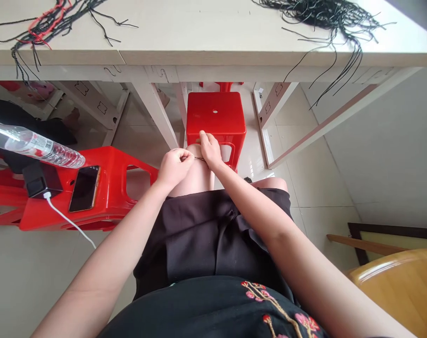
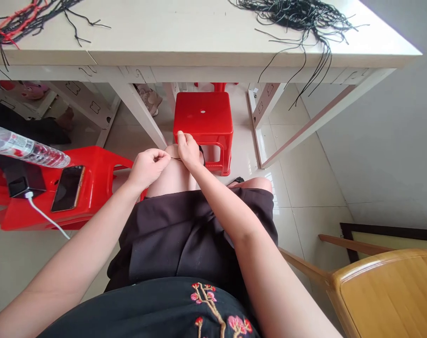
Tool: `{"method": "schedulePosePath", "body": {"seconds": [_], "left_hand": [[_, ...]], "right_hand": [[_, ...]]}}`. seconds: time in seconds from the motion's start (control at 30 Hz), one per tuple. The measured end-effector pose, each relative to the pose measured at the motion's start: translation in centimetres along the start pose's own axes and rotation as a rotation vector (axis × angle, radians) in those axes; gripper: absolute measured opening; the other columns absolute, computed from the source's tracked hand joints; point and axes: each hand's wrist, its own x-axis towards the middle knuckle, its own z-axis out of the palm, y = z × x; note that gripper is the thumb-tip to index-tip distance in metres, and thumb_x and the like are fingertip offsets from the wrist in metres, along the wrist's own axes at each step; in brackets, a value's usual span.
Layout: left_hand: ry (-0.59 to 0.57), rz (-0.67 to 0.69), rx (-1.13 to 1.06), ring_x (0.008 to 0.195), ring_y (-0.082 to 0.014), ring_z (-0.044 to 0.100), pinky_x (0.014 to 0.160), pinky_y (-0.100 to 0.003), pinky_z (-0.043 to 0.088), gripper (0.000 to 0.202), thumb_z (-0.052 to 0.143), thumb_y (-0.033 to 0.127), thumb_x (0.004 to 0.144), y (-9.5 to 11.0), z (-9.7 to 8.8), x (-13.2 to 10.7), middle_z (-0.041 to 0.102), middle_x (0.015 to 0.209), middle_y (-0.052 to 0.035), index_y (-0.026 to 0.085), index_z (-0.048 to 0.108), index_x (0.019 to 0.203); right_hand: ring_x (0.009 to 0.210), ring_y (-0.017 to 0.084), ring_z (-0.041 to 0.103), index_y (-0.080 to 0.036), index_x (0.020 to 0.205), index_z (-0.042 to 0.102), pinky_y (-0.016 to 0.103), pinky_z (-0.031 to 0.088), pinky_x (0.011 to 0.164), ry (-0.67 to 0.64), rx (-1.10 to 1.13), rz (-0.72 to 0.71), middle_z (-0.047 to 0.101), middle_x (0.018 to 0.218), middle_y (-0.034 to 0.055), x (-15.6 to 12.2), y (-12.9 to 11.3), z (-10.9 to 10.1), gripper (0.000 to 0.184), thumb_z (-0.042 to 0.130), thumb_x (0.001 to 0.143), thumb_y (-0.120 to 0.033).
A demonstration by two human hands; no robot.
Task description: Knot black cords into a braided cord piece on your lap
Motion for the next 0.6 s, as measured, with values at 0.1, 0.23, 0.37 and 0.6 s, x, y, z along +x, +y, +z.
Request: {"method": "schedulePosePath", "body": {"seconds": [0.1, 0.23, 0.37, 0.6], "left_hand": [[0.015, -0.140, -0.219, 0.056, -0.0108, 0.043, 0.055, -0.024, 0.034, 0.017, 0.057, 0.033, 0.073, -0.3, -0.6, -0.6, 0.053, 0.061, 0.0017, 0.017, 0.062, 0.070], [0.029, -0.198, -0.370, 0.057, -0.0093, 0.043, 0.055, -0.023, 0.035, 0.016, 0.060, 0.033, 0.072, 0.1, -1.2, -1.7, 0.054, 0.064, 0.0020, 0.017, 0.061, 0.071], [0.015, -0.264, -0.442, 0.053, -0.0077, 0.041, 0.053, -0.022, 0.035, 0.013, 0.061, 0.030, 0.071, 0.6, -1.7, -2.9, 0.052, 0.062, 0.0026, 0.017, 0.059, 0.070], [-0.055, -0.338, -0.411, 0.060, -0.0092, 0.054, 0.057, -0.021, 0.043, 0.016, 0.060, 0.034, 0.075, -0.6, -1.1, -6.7, 0.063, 0.068, -0.0001, 0.017, 0.058, 0.074]], "right_hand": [[0.110, 0.018, 0.055, -0.020, 0.108, 0.051, 0.033, 0.042, 0.095, 0.211, 0.102, -0.131, 0.061, 0.111, 0.0074, -3.1, 0.9, -0.8, 0.033, 0.032, 0.092, -0.042], [0.098, 0.018, 0.056, -0.020, 0.106, 0.048, 0.033, 0.047, 0.087, 0.242, 0.150, -0.268, 0.058, 0.106, 0.0100, -7.7, 2.2, -0.6, 0.026, 0.049, 0.085, -0.036], [0.075, 0.016, 0.054, -0.021, 0.103, 0.045, 0.031, 0.049, 0.068, 0.118, 0.145, -0.176, 0.056, 0.096, 0.0081, -10.9, 2.9, 0.1, 0.032, 0.060, 0.079, -0.037], [0.054, 0.012, 0.050, -0.021, 0.072, 0.049, 0.025, 0.041, 0.054, -0.539, 0.090, -0.089, 0.055, 0.062, -0.0030, -15.5, 3.8, -2.0, 0.017, 0.063, 0.078, -0.030]]}}
